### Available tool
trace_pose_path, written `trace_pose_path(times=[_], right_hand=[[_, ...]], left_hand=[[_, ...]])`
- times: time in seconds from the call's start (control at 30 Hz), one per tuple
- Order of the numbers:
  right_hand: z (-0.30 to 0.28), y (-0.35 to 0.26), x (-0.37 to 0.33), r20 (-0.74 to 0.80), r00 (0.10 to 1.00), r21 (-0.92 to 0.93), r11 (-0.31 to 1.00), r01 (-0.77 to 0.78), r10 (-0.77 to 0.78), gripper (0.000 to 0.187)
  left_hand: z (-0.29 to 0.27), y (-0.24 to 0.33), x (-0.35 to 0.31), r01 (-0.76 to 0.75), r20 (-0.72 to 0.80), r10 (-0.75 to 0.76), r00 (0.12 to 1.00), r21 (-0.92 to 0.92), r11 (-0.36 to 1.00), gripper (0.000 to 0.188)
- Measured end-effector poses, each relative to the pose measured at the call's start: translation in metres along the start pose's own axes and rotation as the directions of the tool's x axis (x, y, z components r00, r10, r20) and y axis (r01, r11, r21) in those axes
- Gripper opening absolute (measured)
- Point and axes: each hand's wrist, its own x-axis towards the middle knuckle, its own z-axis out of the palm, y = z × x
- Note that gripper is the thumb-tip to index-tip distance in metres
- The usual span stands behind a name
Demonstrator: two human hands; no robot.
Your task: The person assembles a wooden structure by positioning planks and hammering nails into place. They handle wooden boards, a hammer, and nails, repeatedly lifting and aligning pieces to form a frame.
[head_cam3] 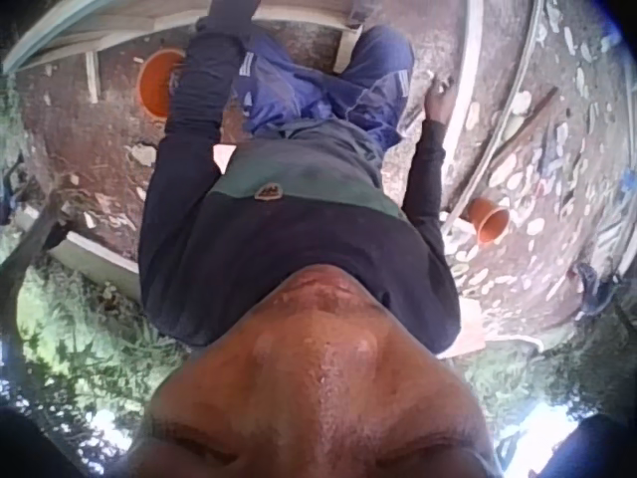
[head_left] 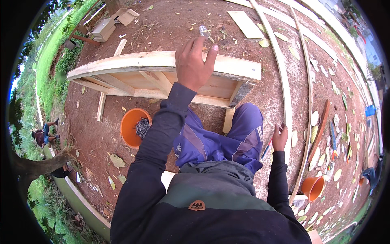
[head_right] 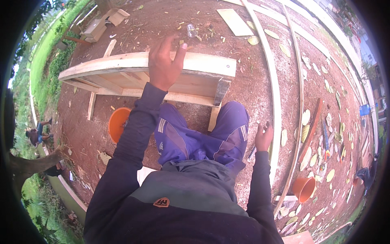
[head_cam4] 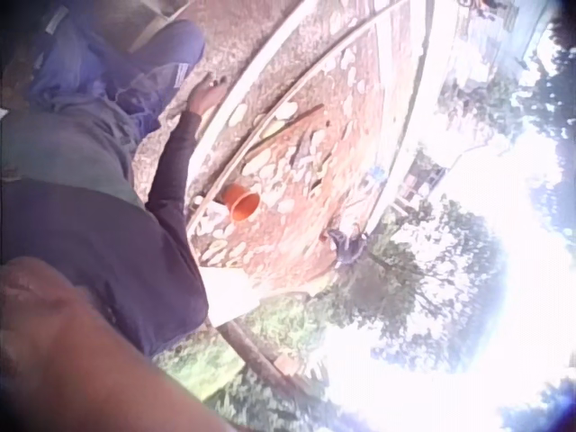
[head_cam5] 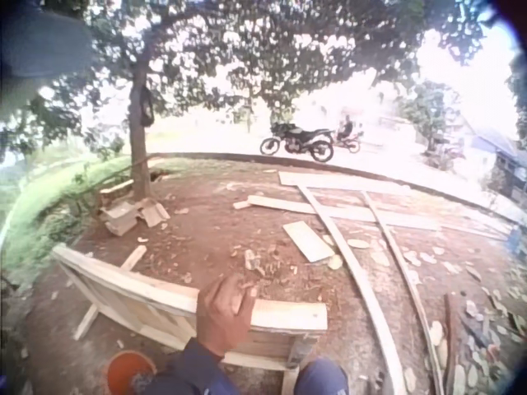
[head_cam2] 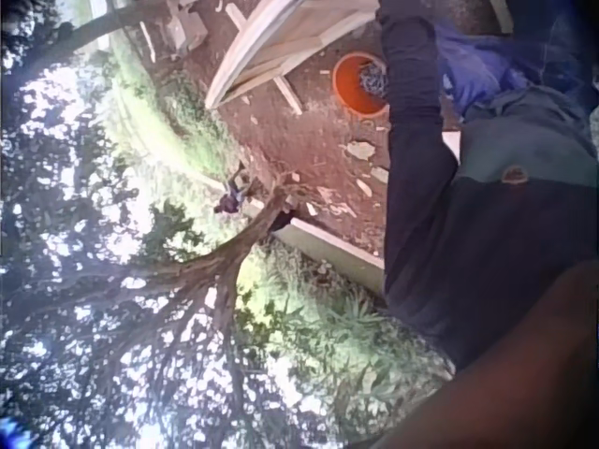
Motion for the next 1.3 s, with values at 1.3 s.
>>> trace_pose_path(times=[1.3], right_hand=[[0.141,-0.097,-0.010,0.932,0.169,0.053,0.339,-0.939,0.322,0.049]], left_hand=[[-0.260,-0.125,-0.226,0.786,-0.206,-0.978,0.021,-0.602,0.144,0.073]])
